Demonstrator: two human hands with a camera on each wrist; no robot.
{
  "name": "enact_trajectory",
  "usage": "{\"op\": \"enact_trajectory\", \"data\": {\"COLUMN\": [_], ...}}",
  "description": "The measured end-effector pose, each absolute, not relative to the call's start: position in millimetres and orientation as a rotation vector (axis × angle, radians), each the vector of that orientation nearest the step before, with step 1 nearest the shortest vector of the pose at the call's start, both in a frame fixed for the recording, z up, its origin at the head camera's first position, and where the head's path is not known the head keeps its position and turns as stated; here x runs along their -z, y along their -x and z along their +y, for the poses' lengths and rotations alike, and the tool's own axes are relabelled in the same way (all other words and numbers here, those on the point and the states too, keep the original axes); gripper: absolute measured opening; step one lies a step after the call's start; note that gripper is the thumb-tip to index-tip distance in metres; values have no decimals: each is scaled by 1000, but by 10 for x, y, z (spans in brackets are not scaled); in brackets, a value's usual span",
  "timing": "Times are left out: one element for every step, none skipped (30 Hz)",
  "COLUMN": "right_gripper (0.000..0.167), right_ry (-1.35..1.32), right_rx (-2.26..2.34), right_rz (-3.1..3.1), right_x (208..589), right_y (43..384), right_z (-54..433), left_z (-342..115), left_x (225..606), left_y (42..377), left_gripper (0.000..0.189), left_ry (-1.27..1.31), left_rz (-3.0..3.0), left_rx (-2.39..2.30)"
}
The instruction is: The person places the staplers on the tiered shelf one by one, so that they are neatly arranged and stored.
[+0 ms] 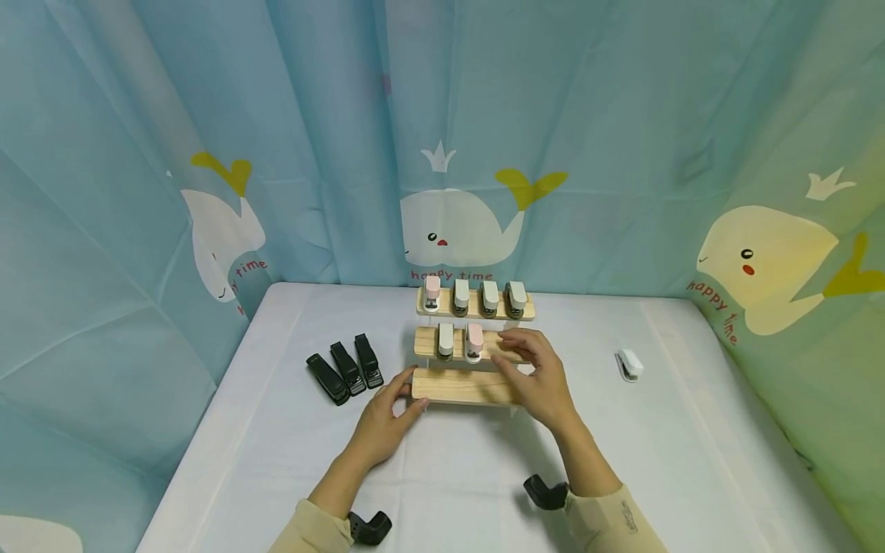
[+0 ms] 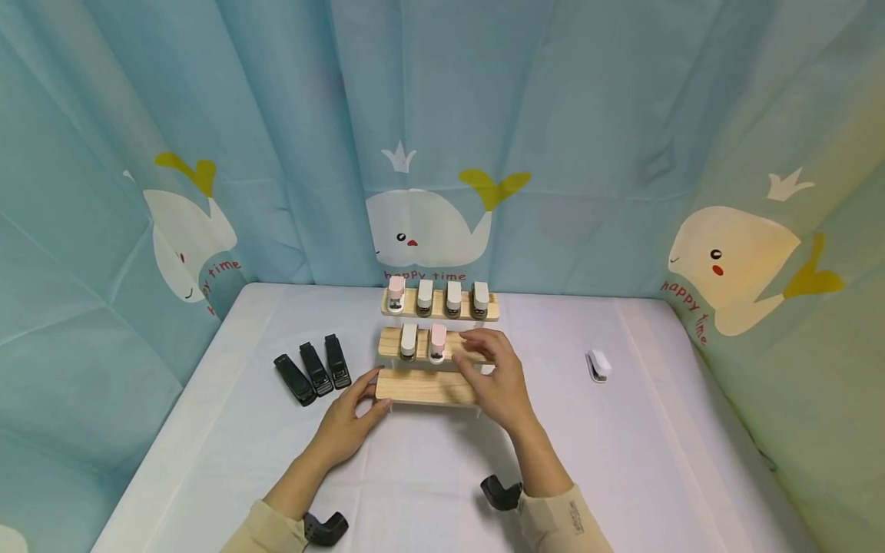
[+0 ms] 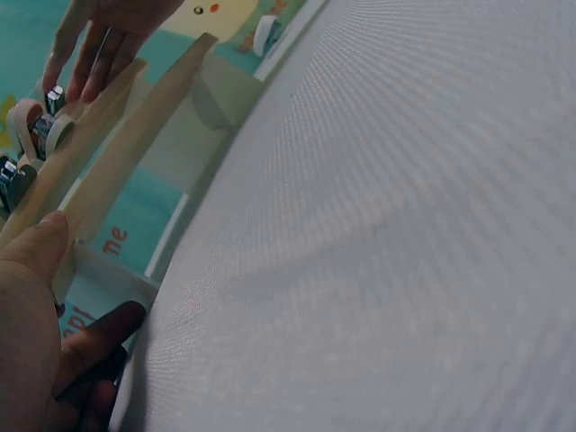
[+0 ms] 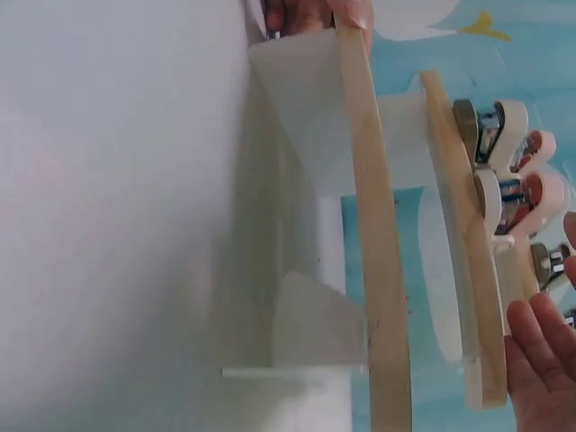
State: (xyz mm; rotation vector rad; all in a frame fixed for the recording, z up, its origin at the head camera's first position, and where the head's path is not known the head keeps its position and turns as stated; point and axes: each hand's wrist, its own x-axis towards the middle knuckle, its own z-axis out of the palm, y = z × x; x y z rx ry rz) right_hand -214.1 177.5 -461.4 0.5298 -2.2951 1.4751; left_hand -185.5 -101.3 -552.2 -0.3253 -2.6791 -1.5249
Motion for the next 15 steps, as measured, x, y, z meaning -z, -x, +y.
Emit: {"op": "enact_trajectory", "data": {"right_gripper": [37, 37, 36, 35, 35, 34, 33, 33, 32, 32, 32, 32, 32, 33, 32], "right_ry": [-521, -510, -497, -485, -474, -464, -452, -439, -426, -415, -410, -406, -404, -405, -407], "right_rx": [-1484, -1490, -1499, -1507, -1513, -1516, -1513, -1505, -1492, -1477, -1464, -1461, -1461, -1460, -1463], "right_rz": [-2280, -2267, -2256, -2249, -2245, -2242, -2243, -2246, -2252, -2260, -2265, -2267, -2268, -2270, -2271], "right_x": [4613, 4614, 4613, 4613, 4616, 4618, 4623, 4630, 4634, 4634, 4631, 4616, 4593, 4563, 4524], "right_y": [2137, 2134, 2130, 2127, 2128, 2127, 2128, 2129, 2129, 2126, 2122, 2110, 2093, 2071, 2045], "right_z": [1790, 1807, 1824, 1841, 1859, 1877, 1896, 1912, 1926, 1939, 1950, 1956, 1961, 1962, 1962], "left_z": [-1014, -1014, -1015, -1016, -1016, -1017, -1017, -1017, -1017, -1017, -1016, -1016, -1015, -1015, -1014], "left_x": [5523, 5526, 5528, 5529, 5532, 5533, 5534, 5535, 5537, 5537, 5538, 5537, 5538, 5539, 5538], "left_y": [1855, 1855, 1856, 1855, 1856, 1855, 1854, 1854, 1854, 1854, 1854, 1854, 1855, 1857, 1857], "left_gripper": [71, 71, 71, 71, 71, 71, 71, 71, 71, 71, 71, 71, 71, 71, 71], "left_ry": [324, 322, 320, 318, 315, 313, 312, 312, 311, 311, 312, 314, 315, 315, 315], "left_rz": [-2679, -2678, -2678, -2679, -2680, -2681, -2682, -2682, -2683, -2683, -2682, -2681, -2680, -2680, -2679], "left_rx": [1527, 1530, 1533, 1533, 1534, 1534, 1534, 1535, 1532, 1529, 1529, 1528, 1527, 1527, 1527]}}
